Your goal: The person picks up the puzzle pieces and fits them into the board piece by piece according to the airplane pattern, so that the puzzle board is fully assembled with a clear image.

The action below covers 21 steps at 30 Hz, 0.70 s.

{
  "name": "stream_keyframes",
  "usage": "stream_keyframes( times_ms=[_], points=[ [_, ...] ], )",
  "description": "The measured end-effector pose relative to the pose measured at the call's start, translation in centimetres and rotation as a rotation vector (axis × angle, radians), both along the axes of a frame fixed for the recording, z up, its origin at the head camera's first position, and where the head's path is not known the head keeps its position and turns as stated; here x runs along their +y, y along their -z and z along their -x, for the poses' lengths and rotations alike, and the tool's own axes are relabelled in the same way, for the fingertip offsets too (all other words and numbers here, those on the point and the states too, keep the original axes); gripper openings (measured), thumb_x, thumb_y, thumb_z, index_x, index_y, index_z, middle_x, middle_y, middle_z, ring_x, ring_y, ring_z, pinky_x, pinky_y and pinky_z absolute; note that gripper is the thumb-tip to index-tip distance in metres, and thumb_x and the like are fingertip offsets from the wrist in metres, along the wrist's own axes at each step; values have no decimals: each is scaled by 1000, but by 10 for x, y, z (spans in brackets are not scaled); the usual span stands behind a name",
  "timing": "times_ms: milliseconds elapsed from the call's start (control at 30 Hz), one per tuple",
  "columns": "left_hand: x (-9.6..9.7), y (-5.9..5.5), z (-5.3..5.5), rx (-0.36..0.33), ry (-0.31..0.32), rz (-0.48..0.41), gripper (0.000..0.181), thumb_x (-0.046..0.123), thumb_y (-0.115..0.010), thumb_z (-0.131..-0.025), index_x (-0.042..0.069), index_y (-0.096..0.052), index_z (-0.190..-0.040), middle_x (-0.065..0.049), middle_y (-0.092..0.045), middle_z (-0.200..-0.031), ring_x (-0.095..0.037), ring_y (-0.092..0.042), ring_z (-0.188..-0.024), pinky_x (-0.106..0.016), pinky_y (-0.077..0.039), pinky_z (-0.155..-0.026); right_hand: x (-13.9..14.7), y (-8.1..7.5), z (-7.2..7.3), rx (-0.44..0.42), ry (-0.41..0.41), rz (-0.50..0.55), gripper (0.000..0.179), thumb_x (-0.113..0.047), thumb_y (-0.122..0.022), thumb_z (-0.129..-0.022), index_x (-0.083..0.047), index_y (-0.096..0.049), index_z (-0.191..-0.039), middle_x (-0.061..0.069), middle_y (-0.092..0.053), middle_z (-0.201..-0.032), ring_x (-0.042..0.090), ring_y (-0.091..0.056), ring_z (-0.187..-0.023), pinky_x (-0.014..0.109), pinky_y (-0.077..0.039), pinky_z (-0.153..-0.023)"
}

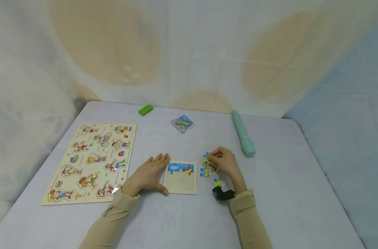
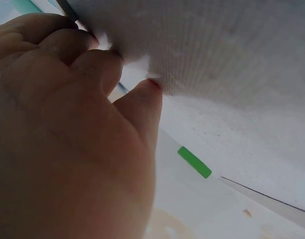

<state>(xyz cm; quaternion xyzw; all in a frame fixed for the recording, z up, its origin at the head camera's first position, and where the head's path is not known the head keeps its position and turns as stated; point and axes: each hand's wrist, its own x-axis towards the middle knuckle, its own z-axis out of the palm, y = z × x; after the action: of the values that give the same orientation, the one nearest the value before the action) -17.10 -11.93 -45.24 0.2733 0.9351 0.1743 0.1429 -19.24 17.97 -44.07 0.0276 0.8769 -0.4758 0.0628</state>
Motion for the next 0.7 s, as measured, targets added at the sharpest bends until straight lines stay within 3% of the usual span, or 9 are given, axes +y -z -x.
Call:
stream_keyframes(
  times_ms=[200,300,700],
  points=[
    [0,-1,0,3,4,3,127,58,-86,-54,-1,-29,-150,-17,-24,-160,-36,-19,-149,-57,-17,-121,-17,1,-2,-116,-61,130,14,-13,-71,-87,-2,-63,-92,6,-70,-74,12,-57,-58,21,-44,-52],
    [0,0,0,3,4,-3,127,57,-87,-54,-1,-28,-150,-17,-24,-160,-36,-19,-149,-57,-17,-121,-26,3,-4,-129,-107,153,14,-11,-71,-87,-1,-63,-92,6,-70,-74,11,-58,-58,20,-45,-53],
    [0,-1,-1,-9,-3,-7,126,57,-86,-55,0,-27,-151,-15,-23,-160,-36,-18,-150,-57,-16,-121,-61,5,-17,-67,-148,19,14,-15,-76,-83,-7,-64,-84,3,-70,-71,11,-57,-58,21,-43,-51]
  ],
)
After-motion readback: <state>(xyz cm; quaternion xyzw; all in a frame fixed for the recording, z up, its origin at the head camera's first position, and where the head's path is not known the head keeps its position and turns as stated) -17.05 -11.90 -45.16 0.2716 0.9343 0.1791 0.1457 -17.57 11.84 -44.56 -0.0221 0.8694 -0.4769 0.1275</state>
